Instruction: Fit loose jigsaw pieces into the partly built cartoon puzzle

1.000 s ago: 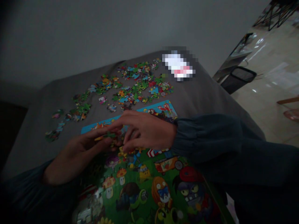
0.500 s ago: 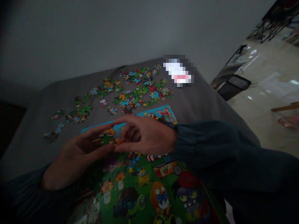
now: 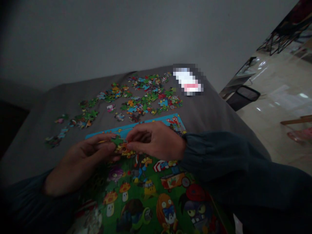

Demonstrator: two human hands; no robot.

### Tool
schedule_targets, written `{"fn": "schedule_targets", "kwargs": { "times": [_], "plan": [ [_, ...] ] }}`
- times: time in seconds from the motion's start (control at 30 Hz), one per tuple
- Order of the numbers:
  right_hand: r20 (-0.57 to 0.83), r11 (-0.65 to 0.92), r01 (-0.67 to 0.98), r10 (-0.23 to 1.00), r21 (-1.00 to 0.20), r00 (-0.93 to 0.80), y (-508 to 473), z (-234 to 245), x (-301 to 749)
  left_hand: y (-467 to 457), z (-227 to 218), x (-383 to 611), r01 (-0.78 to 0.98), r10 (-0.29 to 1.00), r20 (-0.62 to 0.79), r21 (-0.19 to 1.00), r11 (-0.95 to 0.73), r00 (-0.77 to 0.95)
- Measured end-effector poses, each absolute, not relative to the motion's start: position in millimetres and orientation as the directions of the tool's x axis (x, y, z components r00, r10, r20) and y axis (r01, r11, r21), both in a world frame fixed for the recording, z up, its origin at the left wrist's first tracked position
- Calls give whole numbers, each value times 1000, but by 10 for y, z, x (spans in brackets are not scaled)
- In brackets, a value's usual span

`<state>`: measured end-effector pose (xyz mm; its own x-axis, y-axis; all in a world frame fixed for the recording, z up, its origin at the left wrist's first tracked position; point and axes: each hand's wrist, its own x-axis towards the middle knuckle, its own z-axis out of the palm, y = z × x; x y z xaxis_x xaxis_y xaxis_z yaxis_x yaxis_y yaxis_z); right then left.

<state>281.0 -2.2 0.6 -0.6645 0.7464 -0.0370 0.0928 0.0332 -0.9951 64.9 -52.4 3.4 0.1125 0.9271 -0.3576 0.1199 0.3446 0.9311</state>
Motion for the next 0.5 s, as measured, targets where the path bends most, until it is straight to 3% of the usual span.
{"fn": "schedule_targets", "kwargs": {
  "times": [0.3, 0.5],
  "plan": [
    [26, 241, 203, 701, -949, -712, 76, 130, 2925, -516, 83, 647, 101, 914, -363, 932, 349, 183],
    [-57, 427, 311, 511, -849, -858, 203, 294, 3109, -518, 92, 616, 175, 940, -295, 948, 266, 173]
  ]
}}
